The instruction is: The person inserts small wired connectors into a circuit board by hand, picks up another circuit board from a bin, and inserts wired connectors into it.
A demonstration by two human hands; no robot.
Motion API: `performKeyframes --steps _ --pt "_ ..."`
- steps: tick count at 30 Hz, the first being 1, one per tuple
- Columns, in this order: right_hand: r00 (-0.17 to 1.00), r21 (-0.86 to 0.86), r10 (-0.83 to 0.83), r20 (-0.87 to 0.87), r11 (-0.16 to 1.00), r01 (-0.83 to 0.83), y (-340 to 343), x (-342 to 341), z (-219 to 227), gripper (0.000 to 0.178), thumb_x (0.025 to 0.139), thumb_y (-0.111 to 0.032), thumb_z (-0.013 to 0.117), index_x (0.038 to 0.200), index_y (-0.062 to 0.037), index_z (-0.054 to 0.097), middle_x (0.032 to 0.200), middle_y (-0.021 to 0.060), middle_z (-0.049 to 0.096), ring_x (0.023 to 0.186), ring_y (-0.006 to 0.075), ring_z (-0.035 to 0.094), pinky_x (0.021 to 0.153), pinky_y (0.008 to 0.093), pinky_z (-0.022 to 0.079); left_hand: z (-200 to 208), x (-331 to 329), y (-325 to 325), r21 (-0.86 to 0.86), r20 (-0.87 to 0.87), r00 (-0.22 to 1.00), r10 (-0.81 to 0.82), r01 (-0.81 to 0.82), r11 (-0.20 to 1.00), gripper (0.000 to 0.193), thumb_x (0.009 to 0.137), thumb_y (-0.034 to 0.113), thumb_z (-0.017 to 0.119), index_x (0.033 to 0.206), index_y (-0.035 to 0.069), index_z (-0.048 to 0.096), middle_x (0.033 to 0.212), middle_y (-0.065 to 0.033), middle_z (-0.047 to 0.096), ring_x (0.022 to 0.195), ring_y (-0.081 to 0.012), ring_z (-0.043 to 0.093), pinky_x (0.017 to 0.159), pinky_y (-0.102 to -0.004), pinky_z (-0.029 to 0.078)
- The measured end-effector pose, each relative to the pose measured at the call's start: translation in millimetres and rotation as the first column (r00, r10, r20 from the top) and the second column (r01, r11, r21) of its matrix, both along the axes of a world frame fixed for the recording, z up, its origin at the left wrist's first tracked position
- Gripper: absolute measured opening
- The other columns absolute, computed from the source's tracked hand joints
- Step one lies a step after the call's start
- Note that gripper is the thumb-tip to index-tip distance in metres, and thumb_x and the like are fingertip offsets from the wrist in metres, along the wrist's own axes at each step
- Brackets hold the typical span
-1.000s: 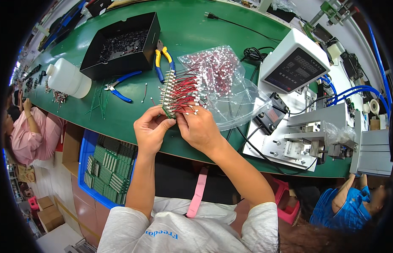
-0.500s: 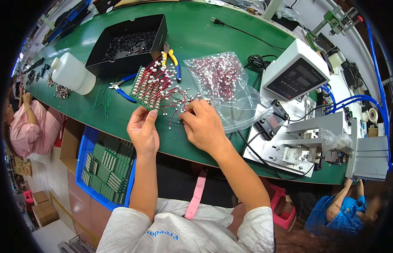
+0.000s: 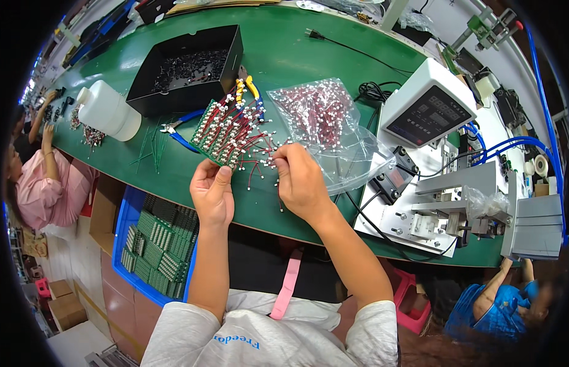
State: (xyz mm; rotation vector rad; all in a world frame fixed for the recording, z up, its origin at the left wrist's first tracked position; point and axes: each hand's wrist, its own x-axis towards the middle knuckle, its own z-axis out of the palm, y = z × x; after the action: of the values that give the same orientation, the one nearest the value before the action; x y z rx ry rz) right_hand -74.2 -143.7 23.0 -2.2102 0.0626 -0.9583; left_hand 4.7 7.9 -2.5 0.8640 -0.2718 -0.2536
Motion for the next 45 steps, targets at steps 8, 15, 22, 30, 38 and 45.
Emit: performKeyframes --steps 8,15,22,30,38,45 --pt "0.965 0.545 0.177 -0.194 0.837 -0.044 4 -9 17 0.009 0.088 0.0 0.049 0.096 -0.0018 0.054 0.08 0.0059 0.056 0.065 0.0114 0.047 0.059 0.0252 0.039 1 -1 -1 0.037 -0.005 0.999 0.031 -0.031 0.999 0.026 0.085 -0.006 0.061 0.11 -0.005 0.053 0.101 -0.0118 0.059 0.09 -0.0147 0.055 0.087 -0.0252 0.044" --pt "0.958 0.69 0.268 -0.105 0.713 -0.123 5 -7 14 0.014 0.088 -0.001 0.051 0.101 -0.0015 0.057 0.078 0.0035 0.056 0.063 0.0097 0.047 0.059 0.0231 0.04 6 -3 -4 0.077 0.015 0.997 0.069 -0.07 0.995 0.027 0.084 -0.006 0.063 0.11 -0.004 0.054 0.1 -0.0114 0.059 0.09 -0.014 0.054 0.086 -0.0243 0.043" --pt "0.931 0.773 0.364 -0.015 0.595 -0.22 10 -12 20 0.017 0.086 0.0 0.056 0.102 -0.0006 0.06 0.08 0.0038 0.058 0.063 0.0102 0.049 0.058 0.0218 0.041 8 -5 -6 0.085 0.008 0.997 0.083 -0.083 0.993 0.027 0.083 -0.006 0.064 0.108 -0.003 0.055 0.099 -0.0106 0.06 0.089 -0.0141 0.054 0.085 -0.0246 0.043" --pt "0.957 0.362 0.29 -0.004 0.893 -0.269 19 1 8 0.014 0.079 0.003 0.061 0.093 0.0008 0.063 0.079 0.0055 0.06 0.06 0.0127 0.05 0.055 0.0235 0.04 8 -9 -7 0.112 0.055 0.998 0.028 -0.034 0.993 0.028 0.082 -0.007 0.065 0.108 -0.003 0.056 0.101 -0.0111 0.062 0.09 -0.0152 0.057 0.086 -0.0251 0.044" --pt "0.99 0.339 0.135 0.032 0.931 -0.137 25 5 5 0.009 0.076 0.003 0.062 0.085 0.0002 0.063 0.074 0.0054 0.056 0.056 0.0157 0.047 0.053 0.0267 0.04 5 -10 -6 0.09 0.118 0.993 -0.025 0.015 0.996 0.032 0.08 -0.01 0.065 0.109 -0.001 0.056 0.101 -0.0111 0.063 0.092 -0.0163 0.058 0.085 -0.0267 0.046" --pt "0.997 0.282 0.059 0.043 0.957 -0.069 27 4 5 0.01 0.074 0.003 0.063 0.083 -0.0006 0.063 0.071 0.0053 0.053 0.054 0.0166 0.045 0.051 0.0275 0.039 8 -14 -7 0.096 0.122 0.991 -0.051 0.04 0.995 0.035 0.078 -0.012 0.066 0.109 0.0 0.056 0.102 -0.0106 0.063 0.092 -0.0173 0.06 0.083 -0.0277 0.049"
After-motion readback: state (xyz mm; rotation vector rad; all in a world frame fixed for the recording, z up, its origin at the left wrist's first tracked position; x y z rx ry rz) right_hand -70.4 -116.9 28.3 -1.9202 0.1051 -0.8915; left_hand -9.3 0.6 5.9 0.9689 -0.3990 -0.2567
